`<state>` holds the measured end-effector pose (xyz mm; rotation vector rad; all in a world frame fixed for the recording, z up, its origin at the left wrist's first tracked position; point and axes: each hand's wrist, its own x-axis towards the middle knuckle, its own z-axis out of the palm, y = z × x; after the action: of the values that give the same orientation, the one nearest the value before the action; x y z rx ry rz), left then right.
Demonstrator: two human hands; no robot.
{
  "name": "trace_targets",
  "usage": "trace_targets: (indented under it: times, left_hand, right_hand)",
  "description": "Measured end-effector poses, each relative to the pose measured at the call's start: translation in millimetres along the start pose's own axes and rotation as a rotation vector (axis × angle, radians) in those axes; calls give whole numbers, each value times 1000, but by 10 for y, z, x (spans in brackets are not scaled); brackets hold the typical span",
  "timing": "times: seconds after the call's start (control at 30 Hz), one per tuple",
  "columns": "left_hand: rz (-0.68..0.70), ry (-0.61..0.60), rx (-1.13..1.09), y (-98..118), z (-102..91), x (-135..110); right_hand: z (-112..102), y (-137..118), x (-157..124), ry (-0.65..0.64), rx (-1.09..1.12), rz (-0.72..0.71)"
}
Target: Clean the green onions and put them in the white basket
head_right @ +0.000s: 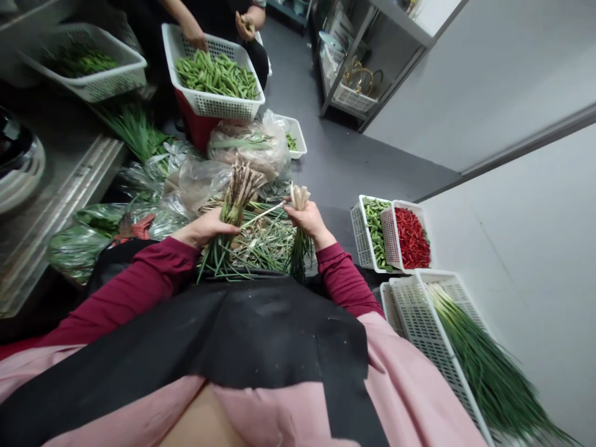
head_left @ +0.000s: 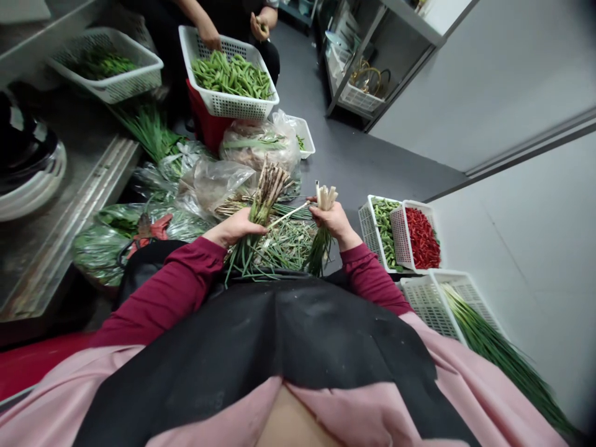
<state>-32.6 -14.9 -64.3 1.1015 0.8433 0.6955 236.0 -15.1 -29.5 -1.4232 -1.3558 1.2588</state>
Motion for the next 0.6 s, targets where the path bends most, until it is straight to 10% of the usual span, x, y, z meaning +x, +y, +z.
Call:
trace_targets:
  times: [0.53, 0.6]
  left_hand:
    - [32, -45, 105, 21, -90, -69]
    - [47, -26, 100, 13, -128, -76]
  right_hand:
    - [-350, 120, 327, 614, -273, -75]
    - [-392, 145, 364, 539, -215, 21]
